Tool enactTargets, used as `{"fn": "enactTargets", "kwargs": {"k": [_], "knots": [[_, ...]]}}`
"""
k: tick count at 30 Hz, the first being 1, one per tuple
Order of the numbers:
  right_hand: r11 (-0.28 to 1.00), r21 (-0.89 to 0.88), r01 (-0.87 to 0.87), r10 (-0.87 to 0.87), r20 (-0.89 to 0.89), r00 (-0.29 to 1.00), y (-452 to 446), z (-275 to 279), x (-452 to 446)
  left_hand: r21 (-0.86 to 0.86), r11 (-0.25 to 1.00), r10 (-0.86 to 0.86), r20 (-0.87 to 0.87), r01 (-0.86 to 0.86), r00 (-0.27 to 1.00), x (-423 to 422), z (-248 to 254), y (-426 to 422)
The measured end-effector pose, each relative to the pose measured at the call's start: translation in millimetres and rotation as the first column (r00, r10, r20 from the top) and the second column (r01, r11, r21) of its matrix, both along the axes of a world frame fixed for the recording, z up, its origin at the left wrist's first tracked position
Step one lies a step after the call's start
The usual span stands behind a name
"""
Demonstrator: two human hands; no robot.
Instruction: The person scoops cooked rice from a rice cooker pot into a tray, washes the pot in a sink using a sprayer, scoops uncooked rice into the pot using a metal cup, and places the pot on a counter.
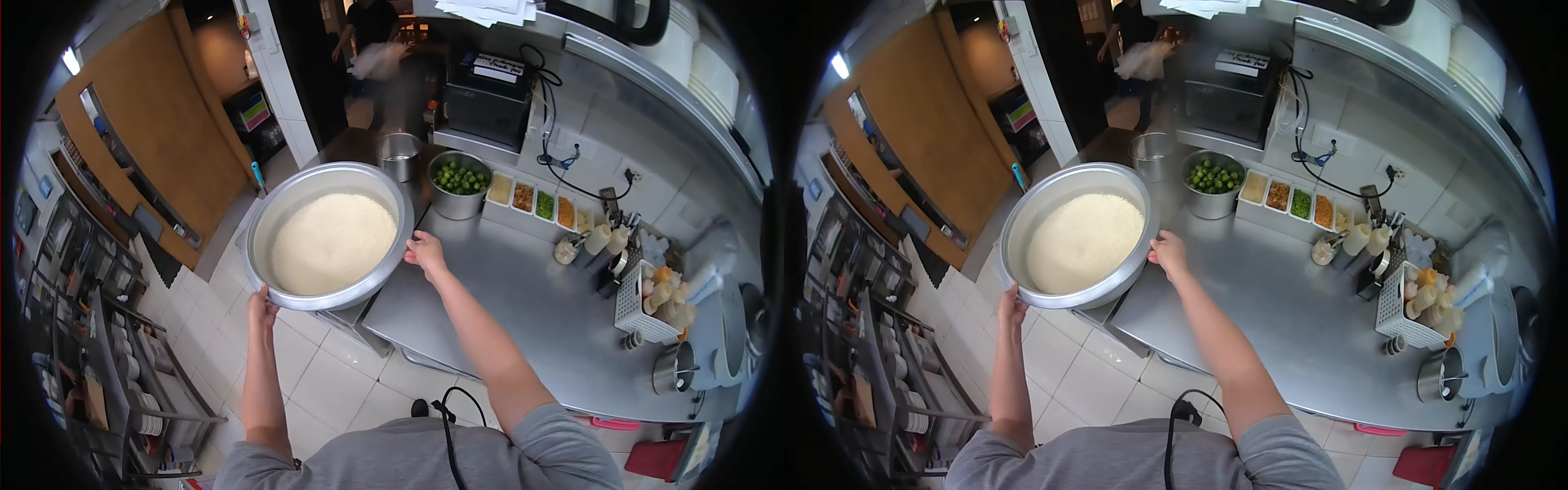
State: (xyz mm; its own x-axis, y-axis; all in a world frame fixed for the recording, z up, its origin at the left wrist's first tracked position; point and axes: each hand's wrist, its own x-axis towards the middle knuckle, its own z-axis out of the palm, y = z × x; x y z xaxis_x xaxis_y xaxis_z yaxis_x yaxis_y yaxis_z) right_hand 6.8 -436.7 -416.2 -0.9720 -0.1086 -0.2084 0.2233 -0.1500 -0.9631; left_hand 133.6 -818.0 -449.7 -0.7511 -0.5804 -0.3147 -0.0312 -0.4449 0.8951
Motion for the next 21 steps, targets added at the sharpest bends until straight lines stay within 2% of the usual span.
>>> {"fn": "enactTargets", "kwargs": {"k": [1, 3, 4, 5, 6, 7, 8, 9, 10, 11, 12, 13, 14, 15, 16, 17, 18, 19, 21], "knots": [[0.998, 0.057, -0.009, 0.009, 0.0, 1.0, 7.7, 2.0, 1.4, -0.032, 0.999, 0.016, 0.004, -0.016, 1.0, -1.8, -4.9, 5.5], [0.977, 0.135, -0.166, 0.185, -0.136, 0.973, 36.6, -10.1, 25.7, -0.014, 1.0, 0.017, -0.026, -0.017, 1.0, -4.1, -11.0, 4.4], [0.971, 0.075, -0.225, 0.237, -0.256, 0.937, 56.0, -29.9, 42.3, -0.03, 0.998, -0.054, -0.103, 0.052, 0.993, -3.8, -23.7, -5.9], [0.959, 0.209, -0.189, 0.245, -0.282, 0.928, 79.9, -23.3, 75.9, -0.018, 0.998, -0.057, -0.094, 0.056, 0.994, -6.6, -28.1, -11.6], [0.965, 0.184, -0.184, 0.236, -0.315, 0.919, 107.5, -43.5, 101.4, -0.012, 0.996, -0.092, -0.134, 0.091, 0.987, -3.5, -27.8, -10.0], [0.958, 0.262, -0.118, 0.186, -0.253, 0.949, 138.6, -44.5, 136.5, -0.077, 0.989, -0.135, -0.136, 0.126, 0.981, -4.8, -40.9, -25.4], [0.94, 0.336, -0.056, 0.124, -0.185, 0.975, 170.4, -43.5, 176.6, -0.064, 0.988, -0.153, -0.187, 0.144, 0.97, -6.4, -50.6, -36.6], [0.931, 0.365, -0.01, 0.05, -0.099, 0.994, 202.2, -56.9, 212.7, -0.056, 0.996, -0.078, -0.219, 0.067, 0.973, -18.1, -83.7, -73.4], [0.918, 0.395, 0.034, -0.029, -0.021, 0.999, 234.7, -70.5, 250.6, -0.051, 0.998, -0.041, -0.141, 0.034, 0.989, -18.5, -75.7, -72.4], [0.9, 0.405, 0.163, -0.176, -0.007, 0.984, 263.4, -83.0, 292.5, -0.038, 0.998, 0.039, -0.131, -0.044, 0.991, -7.5, -40.9, -28.5], [0.865, 0.416, 0.279, -0.308, 0.003, 0.951, 290.1, -92.0, 334.9, -0.117, 0.973, 0.191, -0.091, -0.201, 0.977, -34.7, -83.3, -75.0], [0.768, 0.533, 0.355, -0.421, 0.003, 0.907, 314.5, -95.0, 378.7, -0.784, 0.541, 0.578, 0.082, -0.306, 0.812, -30.5, -50.8, -38.4], [0.658, 0.638, 0.401, -0.518, -0.003, 0.855, 337.1, -98.0, 423.5, -0.901, 0.251, 0.645, -0.116, -0.353, 0.755, -21.6, -24.3, 21.0], [0.594, 0.603, 0.533, -0.691, 0.043, 0.721, 354.7, -103.1, 462.7, -0.919, -0.068, 0.649, -0.337, -0.389, 0.682, -22.6, -8.5, 66.6], [0.51, 0.57, 0.645, -0.822, 0.102, 0.56, 370.2, -109.2, 501.4, -0.928, -0.057, 0.553, -0.337, -0.369, 0.762, -34.0, 9.0, 113.4], [0.414, 0.618, 0.668, -0.86, 0.026, 0.51, 386.9, -119.3, 541.8, -0.936, -0.051, 0.454, -0.333, -0.348, 0.827, -45.2, 27.3, 161.6], [0.315, 0.659, 0.683, -0.886, -0.052, 0.46, 399.0, -120.5, 574.3, -0.877, -0.089, 0.283, -0.477, -0.472, 0.832, -54.7, 45.0, 225.7], [0.294, 0.659, 0.693, -0.902, -0.048, 0.429, 407.1, -124.4, 600.8, -0.813, 0.214, 0.093, -0.534, -0.541, 0.84, -55.8, 59.8, 301.6], [0.192, 0.423, 0.885, -0.978, 0.003, 0.211, 430.0, -113.9, 646.1, -0.805, 0.445, -0.24, -0.529, -0.392, 0.814, -36.4, 97.7, 442.4]]}}
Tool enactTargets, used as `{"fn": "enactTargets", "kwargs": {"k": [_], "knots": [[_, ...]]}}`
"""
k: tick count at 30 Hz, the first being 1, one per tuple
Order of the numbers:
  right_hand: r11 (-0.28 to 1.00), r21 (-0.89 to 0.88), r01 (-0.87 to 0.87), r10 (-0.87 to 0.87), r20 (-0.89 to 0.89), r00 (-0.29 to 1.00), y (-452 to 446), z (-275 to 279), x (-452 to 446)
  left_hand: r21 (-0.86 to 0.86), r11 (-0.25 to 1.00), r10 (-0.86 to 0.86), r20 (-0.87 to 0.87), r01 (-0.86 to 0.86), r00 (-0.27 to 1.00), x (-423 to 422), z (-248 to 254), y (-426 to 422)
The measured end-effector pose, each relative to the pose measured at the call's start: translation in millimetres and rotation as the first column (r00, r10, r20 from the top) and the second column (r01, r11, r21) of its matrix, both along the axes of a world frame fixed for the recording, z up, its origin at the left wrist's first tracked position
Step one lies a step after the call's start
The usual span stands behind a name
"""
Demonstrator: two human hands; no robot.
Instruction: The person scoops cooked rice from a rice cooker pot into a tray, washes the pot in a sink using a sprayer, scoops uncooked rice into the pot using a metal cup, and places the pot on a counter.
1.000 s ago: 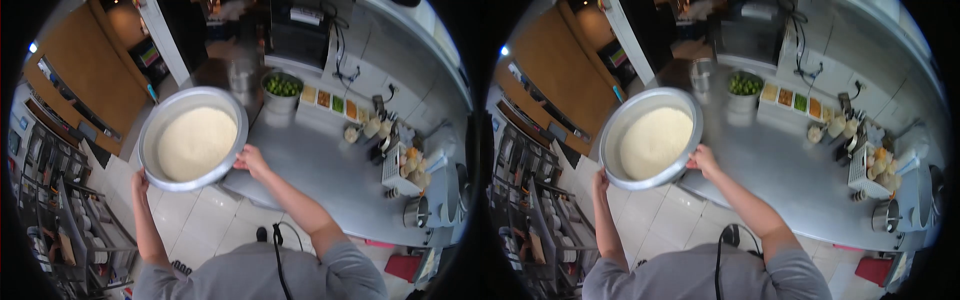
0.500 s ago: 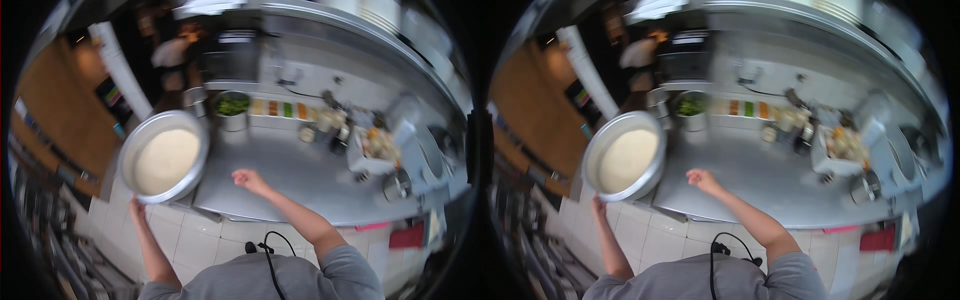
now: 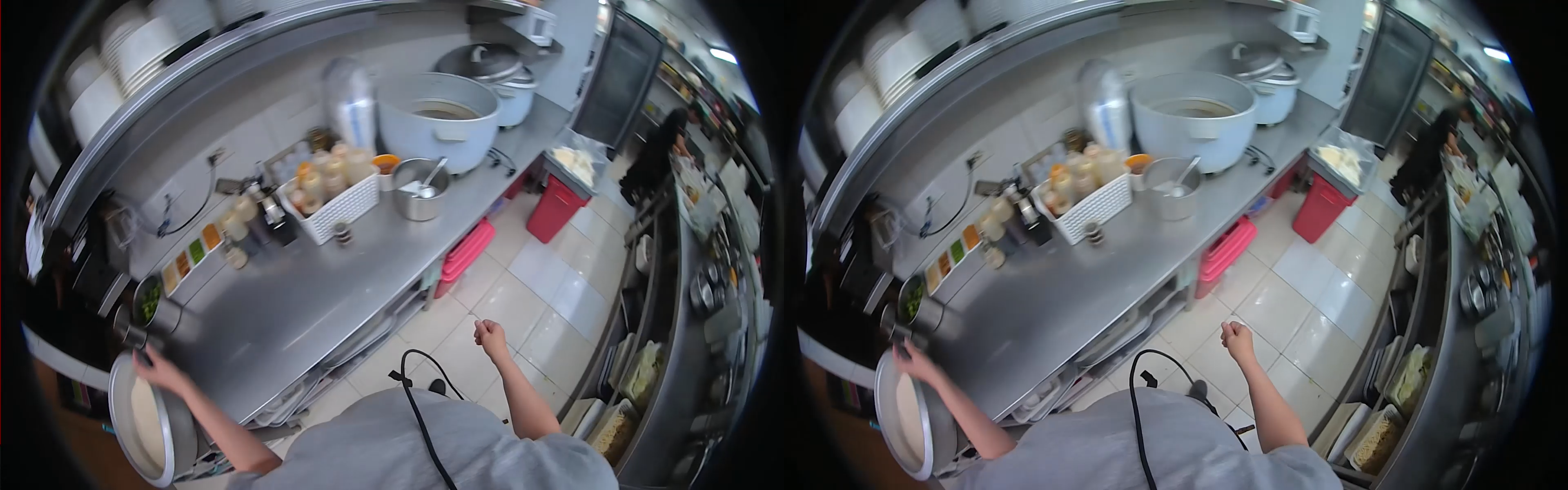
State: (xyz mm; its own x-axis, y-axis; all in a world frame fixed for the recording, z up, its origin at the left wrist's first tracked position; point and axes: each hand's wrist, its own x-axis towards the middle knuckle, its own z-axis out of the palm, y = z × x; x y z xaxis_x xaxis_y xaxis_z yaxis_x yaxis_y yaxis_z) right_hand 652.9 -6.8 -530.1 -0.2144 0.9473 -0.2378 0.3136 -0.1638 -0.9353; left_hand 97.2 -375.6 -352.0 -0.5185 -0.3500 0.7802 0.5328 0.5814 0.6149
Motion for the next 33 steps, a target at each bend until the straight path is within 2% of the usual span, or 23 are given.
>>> {"fn": "enactTargets", "kwargs": {"k": [1, 2, 4, 6, 8, 9, 10, 11, 12, 13, 14, 16, 18, 19, 20, 21, 22, 24, 26, 28, 30, 32, 33], "knots": [[0.998, 0.05, 0.033, -0.036, 0.054, 0.998, 10.1, 5.4, 18.9, -0.058, 0.987, -0.144, 0.048, 0.147, 0.988, 13.2, 17.5, 60.2], [0.997, 0.046, 0.06, -0.062, 0.049, 0.997, 20.8, 8.2, 37.2, 0.012, 0.93, -0.367, -0.009, 0.367, 0.93, 25.8, 24.2, 121.4], [0.978, 0.11, 0.177, -0.183, 0.045, 0.982, 32.5, 8.7, 75.0, 0.204, 0.81, -0.56, -0.004, 0.549, 0.828, 71.8, 35.6, 235.1], [0.961, 0.111, 0.252, -0.262, 0.084, 0.961, 39.4, 4.4, 113.7, 0.181, 0.682, -0.711, -0.062, 0.709, 0.7, 131.6, 47.3, 321.6], [0.945, 0.248, 0.215, -0.278, 0.256, 0.926, 44.8, -4.8, 152.0, -0.128, 0.733, -0.677, -0.047, 0.668, 0.734, 190.7, 62.4, 374.1], [0.938, 0.251, 0.237, -0.302, 0.262, 0.917, 49.9, -4.9, 168.3, -0.199, 0.721, -0.685, -0.059, 0.664, 0.726, 215.6, 67.2, 393.2], [0.949, 0.179, 0.258, -0.293, 0.202, 0.935, 55.8, 0.1, 180.2, -0.195, 0.707, -0.7, -0.056, 0.68, 0.712, 228.8, 67.4, 409.6], [0.957, 0.103, 0.271, -0.284, 0.136, 0.949, 63.5, 4.1, 188.9, -0.261, 0.71, -0.688, -0.055, 0.654, 0.724, 239.3, 65.6, 423.1], [0.953, 0.099, 0.286, -0.297, 0.136, 0.945, 75.0, 6.4, 197.3, -0.331, 0.709, -0.673, -0.057, 0.622, 0.737, 247.1, 62.4, 435.7], [0.92, 0.174, 0.35, -0.371, 0.11, 0.922, 89.7, 9.5, 205.1, -0.346, 0.707, -0.671, -0.055, 0.616, 0.739, 245.2, 58.4, 447.3], [0.878, 0.25, 0.407, -0.438, 0.078, 0.896, 106.7, 12.4, 212.9, -0.347, 0.702, -0.677, -0.055, 0.622, 0.734, 239.1, 54.7, 458.5], [0.878, 0.272, 0.395, -0.439, 0.126, 0.89, 143.7, 17.9, 219.7, -0.347, 0.719, -0.651, -0.029, 0.603, 0.759, 223.9, 51.2, 481.7], [0.835, 0.235, 0.498, -0.517, 0.024, 0.855, 180.3, 23.7, 210.2, -0.305, 0.726, -0.649, -0.004, 0.617, 0.761, 212.8, 50.9, 509.9], [0.836, 0.24, 0.493, -0.514, 0.027, 0.858, 193.6, 30.3, 201.2, -0.221, 0.707, -0.686, 0.014, 0.672, 0.727, 205.0, 48.2, 523.7], [0.857, 0.272, 0.438, -0.481, 0.115, 0.869, 206.1, 41.3, 191.2, -0.135, 0.682, -0.722, 0.03, 0.719, 0.691, 197.8, 47.3, 536.7], [0.872, 0.314, 0.375, -0.446, 0.198, 0.873, 228.8, 53.8, 182.6, -0.169, 0.716, -0.685, 0.014, 0.677, 0.728, 193.7, 46.9, 554.2], [0.872, 0.331, 0.36, -0.437, 0.197, 0.878, 249.9, 61.3, 175.6, -0.152, 0.729, -0.675, 0.008, 0.668, 0.738, 192.4, 46.8, 572.8], [0.892, 0.218, 0.396, -0.404, -0.004, 0.915, 286.5, 69.9, 165.0, -0.079, 0.688, -0.718, 0.067, 0.721, 0.693, 202.2, 48.8, 612.7], [0.904, 0.281, 0.322, -0.354, 0.069, 0.933, 323.6, 88.4, 161.6, -0.046, 0.67, -0.736, 0.087, 0.741, 0.671, 218.8, 59.3, 653.4], [0.852, 0.444, 0.279, -0.382, 0.161, 0.91, 356.2, 111.6, 155.2, -0.056, 0.572, -0.814, 0.085, 0.819, 0.574, 229.1, 56.4, 693.4], [0.867, 0.426, 0.26, -0.357, 0.164, 0.92, 390.1, 120.5, 153.1, -0.042, 0.413, -0.898, 0.146, 0.91, 0.415, 244.8, 50.8, 730.6], [0.887, 0.423, 0.186, -0.29, 0.198, 0.936, 431.1, 125.5, 151.2, -0.117, 0.355, -0.902, 0.216, 0.927, 0.373, 273.3, 54.5, 756.9], [0.884, 0.444, 0.146, -0.248, 0.183, 0.951, 454.8, 125.9, 149.4, -0.12, 0.373, -0.894, 0.218, 0.92, 0.391, 286.3, 53.5, 768.3]]}}
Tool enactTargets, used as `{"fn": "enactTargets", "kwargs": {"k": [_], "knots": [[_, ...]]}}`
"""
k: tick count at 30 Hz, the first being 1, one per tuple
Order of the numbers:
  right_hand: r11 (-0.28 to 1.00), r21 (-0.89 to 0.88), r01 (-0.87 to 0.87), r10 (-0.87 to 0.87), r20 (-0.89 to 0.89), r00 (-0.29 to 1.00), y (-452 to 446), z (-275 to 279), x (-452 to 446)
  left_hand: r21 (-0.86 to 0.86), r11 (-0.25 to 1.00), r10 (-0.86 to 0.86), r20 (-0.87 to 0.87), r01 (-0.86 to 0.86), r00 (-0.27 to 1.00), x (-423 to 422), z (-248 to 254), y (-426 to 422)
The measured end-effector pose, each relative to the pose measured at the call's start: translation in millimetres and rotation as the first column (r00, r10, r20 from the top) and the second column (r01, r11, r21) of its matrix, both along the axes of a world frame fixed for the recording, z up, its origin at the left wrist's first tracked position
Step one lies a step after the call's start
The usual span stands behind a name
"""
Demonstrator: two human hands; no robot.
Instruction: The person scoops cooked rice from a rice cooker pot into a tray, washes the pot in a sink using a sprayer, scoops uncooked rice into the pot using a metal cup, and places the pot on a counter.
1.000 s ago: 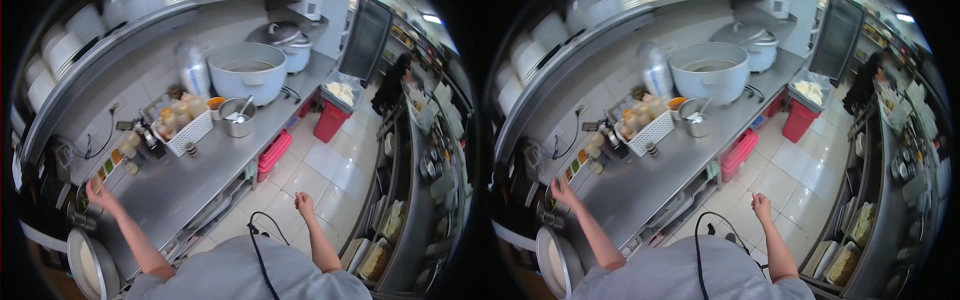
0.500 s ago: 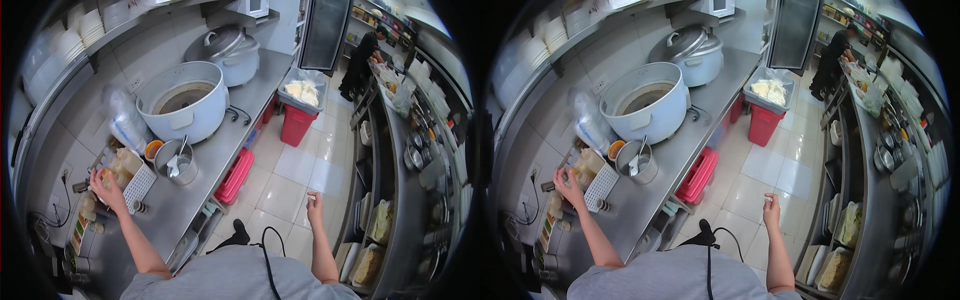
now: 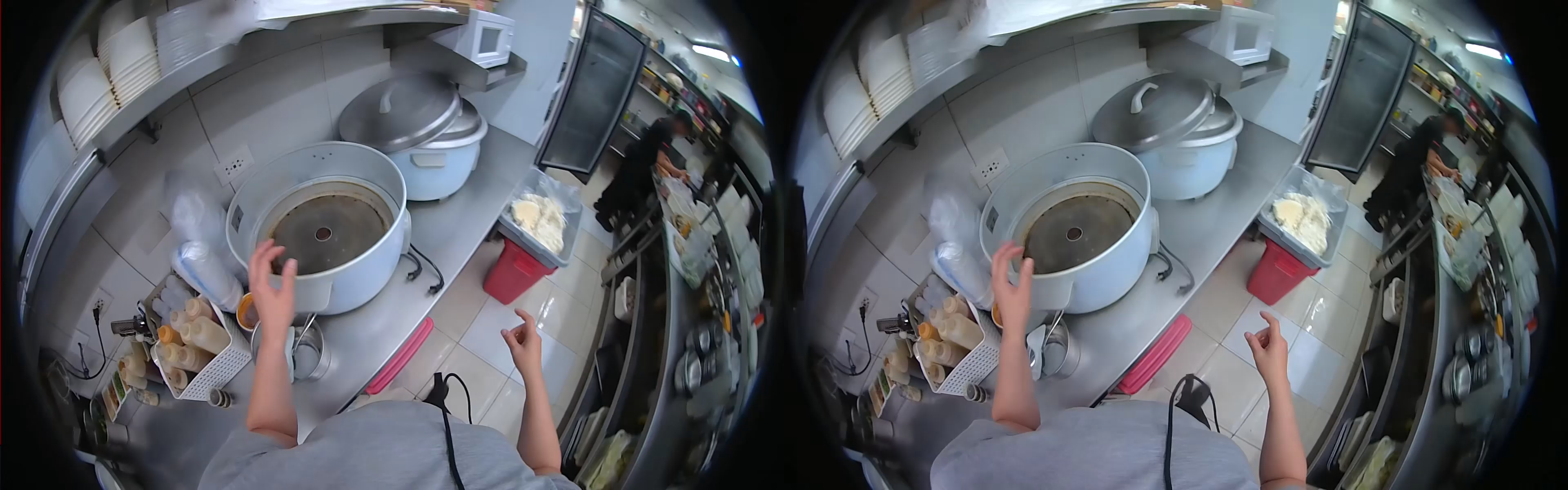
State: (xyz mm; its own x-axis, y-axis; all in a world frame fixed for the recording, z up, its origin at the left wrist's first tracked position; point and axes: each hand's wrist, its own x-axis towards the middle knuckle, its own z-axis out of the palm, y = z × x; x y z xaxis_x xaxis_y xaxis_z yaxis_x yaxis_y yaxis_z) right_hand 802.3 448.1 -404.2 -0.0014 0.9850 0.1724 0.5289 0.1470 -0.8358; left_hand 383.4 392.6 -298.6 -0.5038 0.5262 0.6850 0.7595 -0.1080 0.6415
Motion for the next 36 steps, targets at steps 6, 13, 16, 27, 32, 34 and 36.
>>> {"fn": "enactTargets", "kwargs": {"k": [6, 13, 16, 27, 32, 34, 36], "knots": [[0.933, 0.132, -0.334, 0.342, -0.036, 0.939, 188.7, 43.5, -57.4, -0.285, 0.909, 0.18, -0.391, -0.305, 0.902, 32.0, -34.3, 50.5], [0.404, 0.684, -0.607, 0.364, 0.489, 0.793, 424.2, 133.1, -235.6, -0.335, 0.84, 0.304, -0.361, -0.427, 0.882, 42.2, -26.9, 67.2], [0.342, 0.728, -0.594, 0.051, 0.617, 0.785, 540.4, 149.5, -333.6, -0.222, 0.8, 0.447, -0.4, -0.557, 0.801, 48.8, -44.4, 65.1], [0.534, 0.418, -0.735, -0.049, 0.883, 0.467, 607.8, 172.4, -369.1, -0.222, 0.786, 0.477, -0.376, -0.577, 0.794, 59.4, -36.4, 60.4], [0.418, 0.555, -0.719, 0.052, 0.775, 0.63, 536.3, 212.2, -365.0, -0.234, 0.789, 0.485, -0.328, -0.568, 0.81, 59.2, -35.4, 57.5], [0.299, 0.609, -0.734, 0.107, 0.743, 0.66, 484.9, 218.7, -368.1, -0.227, 0.808, 0.469, -0.31, -0.543, 0.827, 59.2, -32.0, 57.9], [0.228, 0.603, -0.764, 0.167, 0.749, 0.641, 419.2, 219.3, -376.5, -0.218, 0.832, 0.443, -0.292, -0.51, 0.848, 59.4, -28.3, 58.0]]}}
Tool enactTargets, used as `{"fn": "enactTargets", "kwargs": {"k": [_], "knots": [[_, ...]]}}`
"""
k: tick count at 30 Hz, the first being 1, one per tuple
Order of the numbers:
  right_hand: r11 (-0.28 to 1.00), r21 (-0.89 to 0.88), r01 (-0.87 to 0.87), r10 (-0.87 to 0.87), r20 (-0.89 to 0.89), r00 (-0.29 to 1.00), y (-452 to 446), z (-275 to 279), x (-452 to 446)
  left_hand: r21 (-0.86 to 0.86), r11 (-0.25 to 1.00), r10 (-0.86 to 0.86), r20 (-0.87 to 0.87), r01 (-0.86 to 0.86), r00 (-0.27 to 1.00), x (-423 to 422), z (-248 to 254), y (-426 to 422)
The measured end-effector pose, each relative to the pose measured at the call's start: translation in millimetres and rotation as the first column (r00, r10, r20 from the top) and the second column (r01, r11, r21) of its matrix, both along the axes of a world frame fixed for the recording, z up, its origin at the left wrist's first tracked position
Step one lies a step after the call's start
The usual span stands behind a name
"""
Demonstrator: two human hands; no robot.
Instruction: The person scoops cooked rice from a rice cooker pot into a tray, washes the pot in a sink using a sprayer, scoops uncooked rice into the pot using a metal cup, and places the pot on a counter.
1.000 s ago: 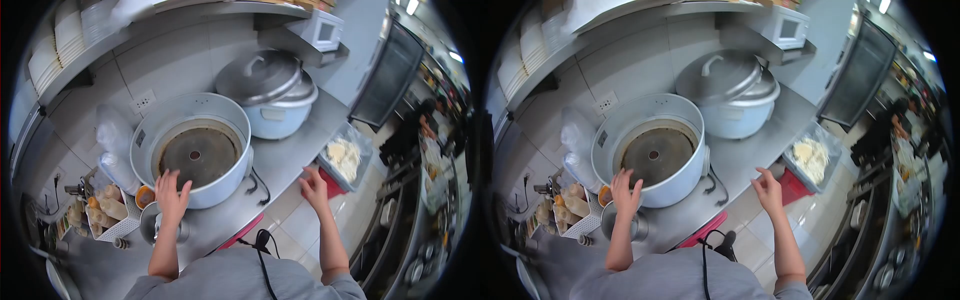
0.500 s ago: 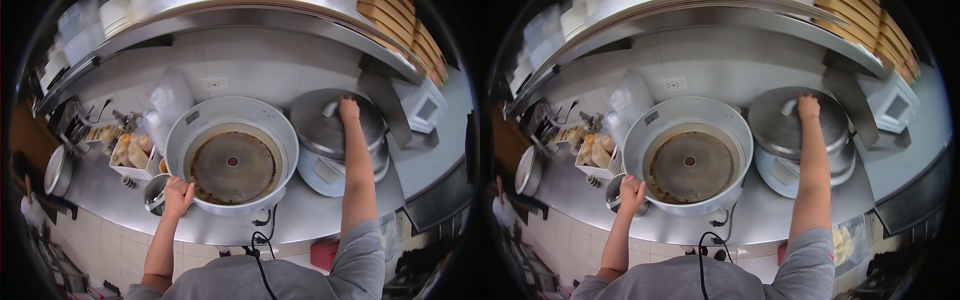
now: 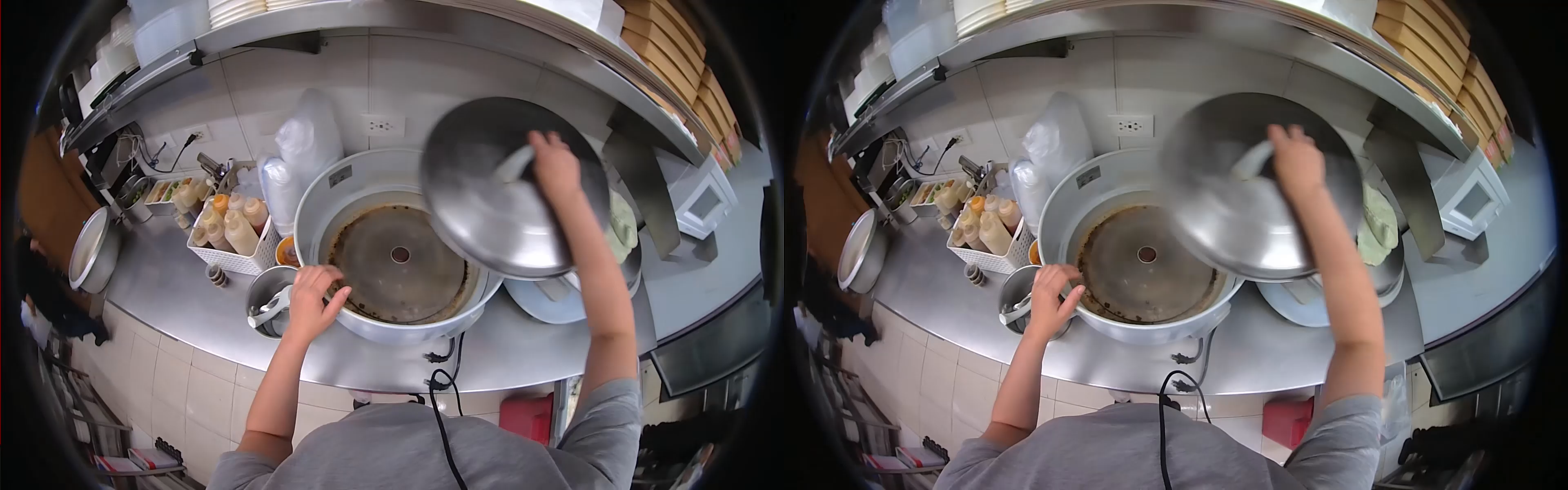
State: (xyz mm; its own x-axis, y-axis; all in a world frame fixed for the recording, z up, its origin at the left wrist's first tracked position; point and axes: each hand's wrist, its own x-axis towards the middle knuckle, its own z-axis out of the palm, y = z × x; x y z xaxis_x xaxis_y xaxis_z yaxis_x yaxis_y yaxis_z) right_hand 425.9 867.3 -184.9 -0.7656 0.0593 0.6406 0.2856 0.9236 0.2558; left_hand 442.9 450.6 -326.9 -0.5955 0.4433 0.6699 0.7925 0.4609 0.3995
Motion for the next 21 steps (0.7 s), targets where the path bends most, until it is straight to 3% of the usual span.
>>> {"fn": "enactTargets", "kwargs": {"k": [5, 6, 7, 12, 14, 15, 18, 21], "knots": [[0.951, 0.003, -0.308, 0.308, 0.043, 0.95, -112.1, -49.9, -33.9, -0.022, 0.999, 0.036, 0.076, -0.035, 0.996, 3.1, 6.1, 0.1], [0.929, 0.004, -0.37, 0.37, -0.041, 0.928, -126.6, -64.9, -39.7, -0.042, 0.998, 0.041, 0.093, -0.037, 0.995, 3.9, 6.3, -0.5], [0.964, 0.01, -0.265, 0.263, 0.089, 0.961, -145.0, -71.6, -44.9, -0.007, 0.999, 0.036, 0.087, -0.036, 0.996, 2.9, 2.3, -0.4], [0.964, -0.122, -0.238, 0.261, 0.244, 0.934, -182.5, -119.0, -57.0, -0.043, 0.999, 0.016, 0.094, -0.012, 0.995, 5.0, 3.3, -1.6], [0.97, -0.174, -0.168, 0.227, 0.417, 0.88, -181.9, -135.6, -61.8, -0.052, 0.999, -0.001, 0.076, 0.005, 0.997, 3.3, 2.2, -3.3], [0.973, -0.172, -0.155, 0.214, 0.414, 0.885, -178.8, -143.9, -64.2, -0.061, 0.998, -0.003, 0.061, 0.006, 0.998, 2.6, 1.4, -3.7], [0.934, -0.355, -0.048, 0.257, 0.57, 0.781, -171.0, -159.4, -69.5, -0.044, 0.999, -0.015, 0.048, 0.017, 0.999, 0.6, -3.0, -4.3], [0.945, -0.319, -0.079, 0.276, 0.641, 0.716, -171.9, -156.2, -66.4, -0.039, 0.999, -0.03, 0.048, 0.032, 0.998, -3.9, -9.0, -6.3]]}}
